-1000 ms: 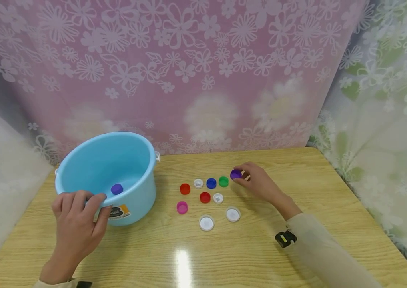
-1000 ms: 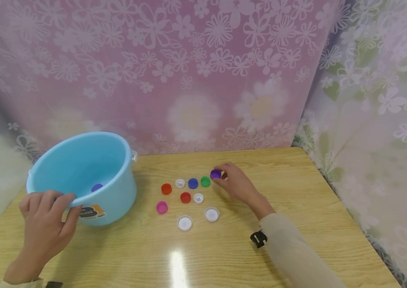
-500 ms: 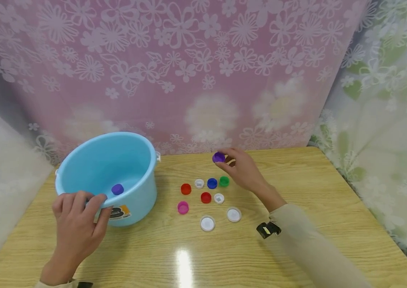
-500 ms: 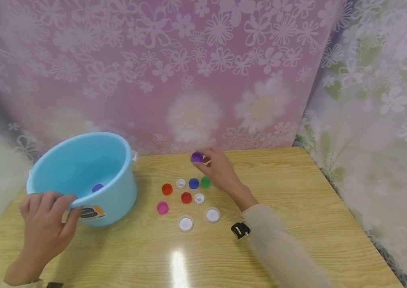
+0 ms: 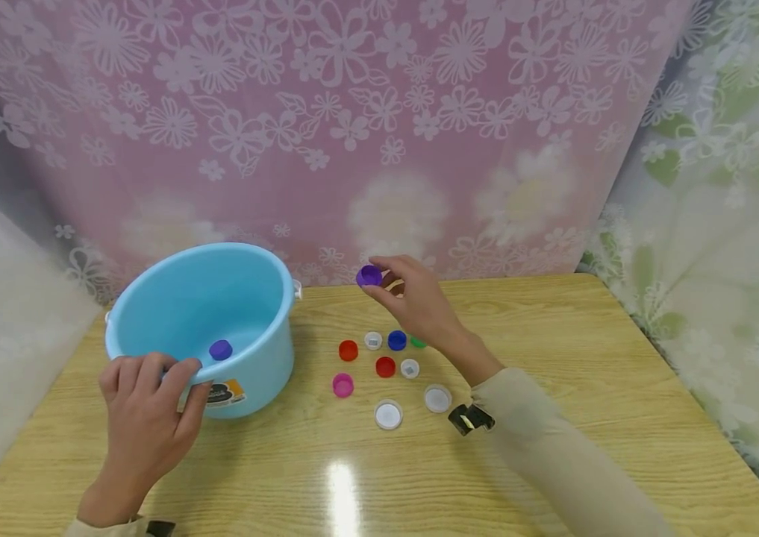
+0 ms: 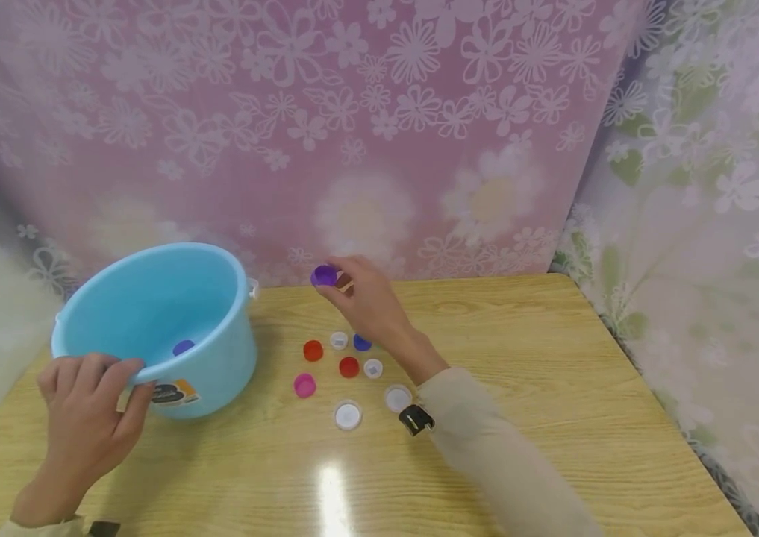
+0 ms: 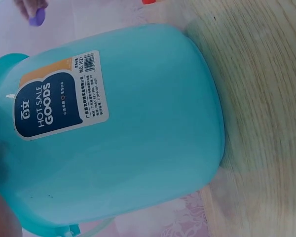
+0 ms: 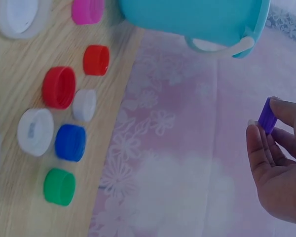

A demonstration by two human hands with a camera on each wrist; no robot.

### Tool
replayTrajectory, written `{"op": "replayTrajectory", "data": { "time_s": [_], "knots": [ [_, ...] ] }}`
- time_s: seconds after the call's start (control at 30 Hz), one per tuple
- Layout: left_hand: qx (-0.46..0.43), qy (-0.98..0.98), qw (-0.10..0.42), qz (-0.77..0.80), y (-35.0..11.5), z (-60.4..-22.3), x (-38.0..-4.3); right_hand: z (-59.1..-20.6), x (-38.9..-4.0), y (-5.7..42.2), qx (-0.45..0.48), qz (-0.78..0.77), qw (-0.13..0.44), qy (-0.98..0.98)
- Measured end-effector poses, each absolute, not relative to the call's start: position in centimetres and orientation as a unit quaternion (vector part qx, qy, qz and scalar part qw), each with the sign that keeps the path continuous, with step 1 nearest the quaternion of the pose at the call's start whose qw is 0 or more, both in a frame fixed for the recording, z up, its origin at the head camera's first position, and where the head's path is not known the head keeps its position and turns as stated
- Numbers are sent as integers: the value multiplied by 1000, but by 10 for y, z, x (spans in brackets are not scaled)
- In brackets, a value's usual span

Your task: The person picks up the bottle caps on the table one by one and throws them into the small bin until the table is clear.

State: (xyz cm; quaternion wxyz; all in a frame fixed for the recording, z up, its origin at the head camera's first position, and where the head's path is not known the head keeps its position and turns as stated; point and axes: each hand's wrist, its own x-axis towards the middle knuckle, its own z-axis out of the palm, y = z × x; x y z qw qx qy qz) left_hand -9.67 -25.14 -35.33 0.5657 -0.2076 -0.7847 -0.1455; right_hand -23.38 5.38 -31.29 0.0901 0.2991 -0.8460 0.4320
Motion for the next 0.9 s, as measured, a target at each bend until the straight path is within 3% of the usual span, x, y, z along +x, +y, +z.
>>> {"op": "replayTrajectory", "data": {
  "time_s": [0.17, 0.4, 0.9],
  "knots": [
    [-208, -781, 570, -148, -250, -353, -98, -302, -227, 35, 329, 457, 101, -820],
    [-207, -787, 562, -145, -252, -352, -97, -287, -205, 1, 374, 481, 75, -790],
    [-213, -780, 570, -144, -251, -353, -98, -280, -187, -49, 449, 415, 60, -789]
  ]
}}
